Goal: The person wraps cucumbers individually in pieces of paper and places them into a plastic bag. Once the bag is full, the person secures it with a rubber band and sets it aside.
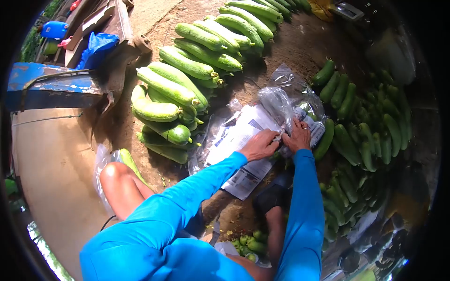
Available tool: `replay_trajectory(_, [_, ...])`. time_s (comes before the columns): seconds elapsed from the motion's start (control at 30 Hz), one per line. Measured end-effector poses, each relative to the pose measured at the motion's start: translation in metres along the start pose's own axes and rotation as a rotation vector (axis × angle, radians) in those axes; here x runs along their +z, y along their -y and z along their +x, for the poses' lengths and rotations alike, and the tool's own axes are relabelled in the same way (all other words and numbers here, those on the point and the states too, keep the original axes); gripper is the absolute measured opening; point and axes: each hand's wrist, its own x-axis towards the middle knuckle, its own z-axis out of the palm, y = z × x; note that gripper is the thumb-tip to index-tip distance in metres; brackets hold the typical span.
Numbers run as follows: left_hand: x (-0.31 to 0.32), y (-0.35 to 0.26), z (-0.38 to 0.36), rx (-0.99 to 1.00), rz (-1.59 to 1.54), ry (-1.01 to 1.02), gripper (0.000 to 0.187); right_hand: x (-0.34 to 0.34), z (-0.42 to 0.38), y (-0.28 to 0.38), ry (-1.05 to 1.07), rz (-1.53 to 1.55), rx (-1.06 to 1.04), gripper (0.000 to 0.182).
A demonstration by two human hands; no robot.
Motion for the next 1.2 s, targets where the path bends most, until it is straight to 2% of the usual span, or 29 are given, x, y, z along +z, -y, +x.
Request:
replay_trajectory(0.03, [-0.021, -0.014, -0.024, -0.036, -0.095, 0.090, 0.037, -0.001, 0.001, 0.005, 0.023, 0.000, 0.047, 0.074])
replay_trajectory(0.07, [-0.039, -0.023, -0.049, 0.002, -0.066, 0.096, 0.035, -0.005, 0.004, 0.009, 0.041, -0.005, 0.094, 0.073])
replay_trajectory(0.1, [-0.059, -0.037, -0.071, -0.105, -0.071, 0.130, 0.030, -0.007, 0.005, 0.011, 0.047, 0.017, 0.099, 0.070])
replay_trajectory(0.13, [-0.077, -0.042, -0.091, -0.080, -0.049, 0.100, 0.028, -0.002, 0.001, 0.012, 0.047, 0.017, 0.088, 0.070])
replay_trajectory(0.2, [-0.123, -0.053, -0.113, -0.054, -0.013, 0.013, 0.023, 0.010, 0.002, 0.016, -0.230, -0.027, 0.107, 0.068])
replay_trajectory(0.23, [-0.148, -0.063, -0.118, -0.096, -0.033, -0.076, 0.020, -0.009, -0.002, 0.045, -0.303, -0.021, 0.208, 0.064])
replay_trajectory(0.27, [-0.174, -0.070, -0.119, -0.073, -0.014, -0.158, 0.017, -0.025, 0.001, 0.070, -0.309, -0.020, 0.202, 0.064])
replay_trajectory(0.3, [-0.196, -0.077, -0.122, -0.097, 0.014, -0.258, 0.016, -0.038, 0.010, 0.090, -0.452, -0.006, 0.226, 0.062])
replay_trajectory(0.33, [-0.222, -0.091, -0.125, -0.204, -0.022, -0.276, 0.016, -0.048, 0.020, 0.109, -0.593, 0.009, 0.259, 0.061])
replay_trajectory(0.4, [-0.253, -0.097, -0.140, -0.136, 0.047, -0.299, 0.016, -0.065, 0.060, 0.143, -0.688, 0.084, 0.041, 0.057])
replay_trajectory(0.47, [-0.273, -0.113, -0.158, -0.167, 0.031, -0.239, 0.016, -0.083, 0.108, 0.182, -0.673, 0.232, -0.196, 0.058])
replay_trajectory(0.53, [-0.283, -0.123, -0.173, -0.229, 0.018, -0.149, 0.017, -0.087, 0.161, 0.218, -0.569, 0.339, -0.273, 0.067])
replay_trajectory(0.63, [-0.281, -0.127, -0.179, -0.254, -0.012, -0.118, 0.013, -0.072, 0.231, 0.255, -0.337, 0.328, -0.207, 0.073])
replay_trajectory(0.67, [-0.278, -0.129, -0.178, -0.262, -0.024, -0.122, 0.015, -0.091, 0.229, 0.271, -0.156, 0.283, -0.139, 0.074])
replay_trajectory(0.77, [-0.271, -0.136, -0.172, -0.083, 0.035, -0.111, 0.013, -0.088, 0.236, 0.284, -0.201, 0.162, -0.023, 0.075])
replay_trajectory(0.8, [-0.271, -0.137, -0.171, -0.064, 0.068, -0.077, 0.013, -0.084, 0.237, 0.281, -0.285, 0.131, -0.055, 0.072])
replay_trajectory(0.87, [-0.271, -0.141, -0.169, -0.070, 0.061, -0.041, 0.013, -0.093, 0.236, 0.272, -0.179, 0.193, -0.099, 0.067])
replay_trajectory(0.9, [-0.271, -0.141, -0.167, -0.062, 0.055, -0.035, 0.013, -0.100, 0.229, 0.271, -0.253, 0.176, -0.148, 0.062])
replay_trajectory(0.97, [-0.270, -0.138, -0.162, -0.061, 0.005, -0.050, 0.013, -0.115, 0.223, 0.270, -0.179, 0.228, -0.167, 0.064])
replay_trajectory(1.0, [-0.269, -0.133, -0.160, -0.079, -0.039, -0.047, 0.015, -0.120, 0.218, 0.271, -0.163, 0.285, -0.158, 0.065])
replay_trajectory(1.07, [-0.266, -0.120, -0.155, -0.215, -0.203, -0.013, 0.018, -0.129, 0.198, 0.275, -0.265, 0.397, -0.175, 0.072])
replay_trajectory(1.13, [-0.262, -0.102, -0.145, -0.350, -0.416, 0.033, 0.023, -0.132, 0.171, 0.274, -0.321, 0.541, -0.045, 0.074])
replay_trajectory(1.17, [-0.257, -0.091, -0.139, -0.400, -0.588, 0.025, 0.027, -0.138, 0.149, 0.271, -0.316, 0.711, -0.004, 0.071])
replay_trajectory(1.2, [-0.252, -0.082, -0.134, -0.455, -0.760, 0.014, 0.032, -0.129, 0.138, 0.258, -0.248, 0.712, 0.105, 0.064])
